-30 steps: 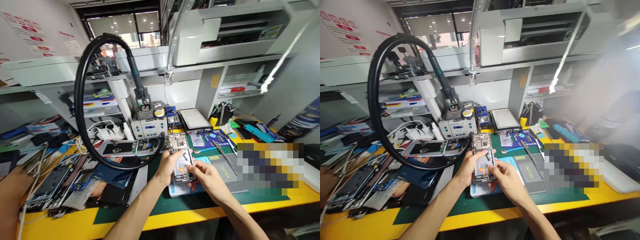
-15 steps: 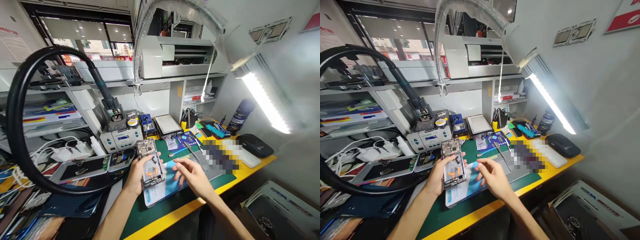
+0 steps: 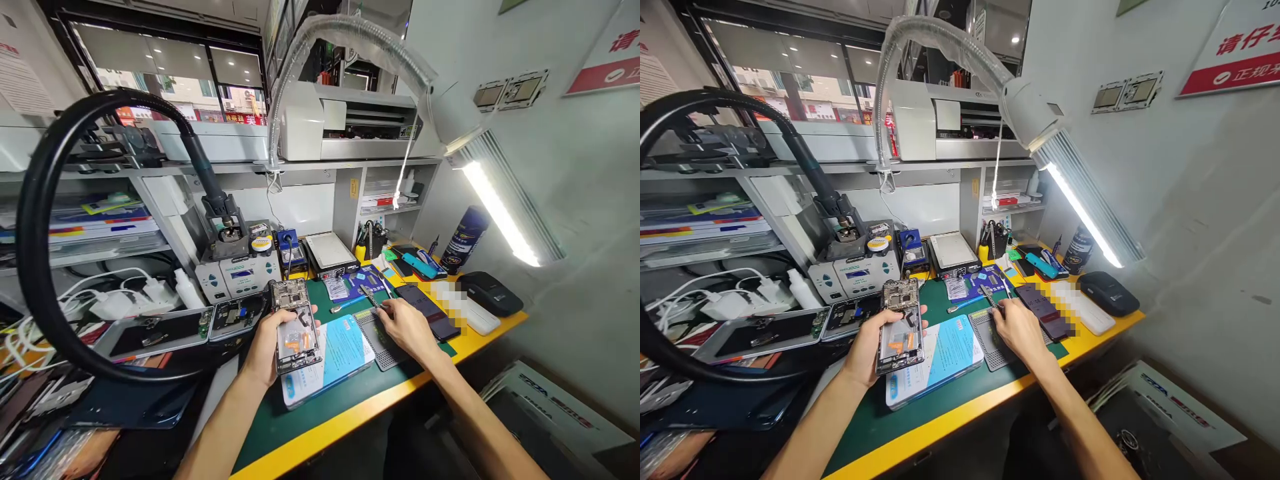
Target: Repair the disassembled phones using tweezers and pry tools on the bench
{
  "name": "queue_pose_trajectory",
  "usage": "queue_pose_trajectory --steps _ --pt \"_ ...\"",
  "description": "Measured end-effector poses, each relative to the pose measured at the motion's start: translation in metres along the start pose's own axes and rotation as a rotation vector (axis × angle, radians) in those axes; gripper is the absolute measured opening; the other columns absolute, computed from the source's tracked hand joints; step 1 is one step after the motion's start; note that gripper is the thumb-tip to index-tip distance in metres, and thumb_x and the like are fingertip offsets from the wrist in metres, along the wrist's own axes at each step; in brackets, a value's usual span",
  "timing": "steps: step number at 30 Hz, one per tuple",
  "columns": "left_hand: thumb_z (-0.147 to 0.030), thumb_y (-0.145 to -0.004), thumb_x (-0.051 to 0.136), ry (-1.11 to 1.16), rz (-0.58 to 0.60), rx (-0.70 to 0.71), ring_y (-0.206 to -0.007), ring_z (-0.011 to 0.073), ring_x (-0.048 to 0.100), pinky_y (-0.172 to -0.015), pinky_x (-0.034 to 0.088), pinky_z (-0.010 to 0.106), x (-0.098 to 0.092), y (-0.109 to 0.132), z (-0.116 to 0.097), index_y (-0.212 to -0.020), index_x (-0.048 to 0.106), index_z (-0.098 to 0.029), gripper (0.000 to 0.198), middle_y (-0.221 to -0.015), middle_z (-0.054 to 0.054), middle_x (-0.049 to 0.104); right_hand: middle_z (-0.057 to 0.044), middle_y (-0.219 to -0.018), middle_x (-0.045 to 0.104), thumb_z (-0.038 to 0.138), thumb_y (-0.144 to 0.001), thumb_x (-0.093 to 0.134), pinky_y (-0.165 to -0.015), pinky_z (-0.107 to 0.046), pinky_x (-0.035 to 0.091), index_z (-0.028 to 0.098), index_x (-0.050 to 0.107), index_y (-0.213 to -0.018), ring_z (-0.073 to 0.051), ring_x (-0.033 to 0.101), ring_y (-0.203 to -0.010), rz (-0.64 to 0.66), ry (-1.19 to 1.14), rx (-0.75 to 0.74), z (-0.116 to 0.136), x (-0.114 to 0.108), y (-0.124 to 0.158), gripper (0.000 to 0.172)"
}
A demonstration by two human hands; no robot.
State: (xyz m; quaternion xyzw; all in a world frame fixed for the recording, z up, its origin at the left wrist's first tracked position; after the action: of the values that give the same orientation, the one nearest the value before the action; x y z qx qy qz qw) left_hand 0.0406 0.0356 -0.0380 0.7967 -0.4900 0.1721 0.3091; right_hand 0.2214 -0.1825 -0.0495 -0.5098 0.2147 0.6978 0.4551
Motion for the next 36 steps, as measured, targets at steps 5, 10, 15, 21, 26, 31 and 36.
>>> queue_pose_trajectory --steps 5,10,15,21,26,31,36 --pt "-0.02 -0.069 0.065 -0.013 0.073 0.03 -0.062 0.0258 0.072 -0.054 0.055 0.032 0.004 0.002 0.002 -0.107 0.072 -0.006 0.041 -0.078 0.015 0.076 -0.016 -0.114 0.067 0.038 -0.102 0.038 -0.072 -0.035 0.047 0.014 0.064 -0.12 -0.029 0.069 -0.095 -0.056 0.159 -0.021 0.013 0.02 0.005 0.04" --pt "-0.018 -0.063 0.071 -0.038 0.178 -0.027 -0.065 0.0283 0.073 -0.06 0.055 0.035 0.024 0.013 0.002 -0.104 0.071 -0.005 0.042 -0.083 0.019 0.076 -0.018 -0.121 0.065 0.042 -0.101 0.033 -0.069 -0.041 0.051 0.013 0.062 -0.125 -0.035 0.069 -0.099 -0.084 0.172 -0.045 0.01 0.024 0.01 0.048" --pt "-0.024 -0.073 0.067 0.0 0.204 0.047 -0.078 0.0304 0.074 -0.064 0.056 0.037 0.025 0.079 0.009 -0.106 0.072 -0.012 0.035 -0.104 0.019 0.075 -0.019 -0.124 0.065 0.053 -0.099 0.029 -0.064 -0.046 0.052 0.018 0.063 -0.127 -0.04 0.071 -0.095 -0.044 0.183 -0.044 0.0 0.027 0.005 0.057" --pt "-0.037 -0.088 0.07 -0.309 -0.68 0.233 -0.102 0.0281 0.067 -0.081 0.059 0.045 -0.091 0.195 -0.006 -0.12 0.065 -0.023 0.035 -0.12 0.011 0.068 -0.022 -0.122 0.067 0.056 -0.095 0.033 -0.061 -0.048 0.049 0.022 0.068 -0.123 -0.04 0.071 -0.092 -0.008 0.116 -0.017 0.004 0.02 0.007 0.056" --pt "-0.039 -0.093 0.064 -0.461 -1.042 0.263 -0.11 0.0288 0.062 -0.088 0.057 0.048 -0.161 0.24 -0.062 -0.127 0.06 -0.02 0.039 -0.128 0.009 0.062 -0.021 -0.13 0.065 0.054 -0.095 0.035 -0.058 -0.046 0.046 0.022 0.067 -0.129 -0.041 0.07 -0.097 0.022 0.07 -0.002 0.004 0.017 0.005 0.056" --pt "-0.027 -0.079 0.079 -0.691 -1.302 0.228 -0.132 0.0411 0.049 -0.098 0.049 0.051 -0.206 0.244 -0.132 -0.135 0.054 -0.02 0.062 -0.147 0.017 0.049 -0.02 -0.128 0.067 0.053 -0.095 0.039 -0.056 -0.046 0.046 0.022 0.07 -0.125 -0.041 0.07 -0.093 -0.006 0.031 -0.03 0.002 0.017 0.006 0.053" --pt "-0.029 -0.087 0.072 -0.956 -1.245 0.197 -0.116 0.0285 0.062 -0.094 0.053 0.047 -0.23 0.215 -0.167 -0.124 0.062 -0.017 0.04 -0.131 0.011 0.062 -0.017 -0.129 0.066 0.049 -0.097 0.035 -0.058 -0.046 0.049 0.021 0.068 -0.122 -0.039 0.07 -0.091 -0.039 0.042 -0.061 0.002 0.018 0.008 0.051"
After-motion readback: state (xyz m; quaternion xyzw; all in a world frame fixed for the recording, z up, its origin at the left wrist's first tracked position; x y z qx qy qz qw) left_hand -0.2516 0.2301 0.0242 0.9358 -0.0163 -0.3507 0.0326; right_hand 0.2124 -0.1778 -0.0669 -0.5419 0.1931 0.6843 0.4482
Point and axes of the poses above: each hand's wrist, its own y-axis away from the middle knuckle, its own x-axis out of the palm, z = x × y, the point moved 5 cm from there along -y, towards the middle knuckle
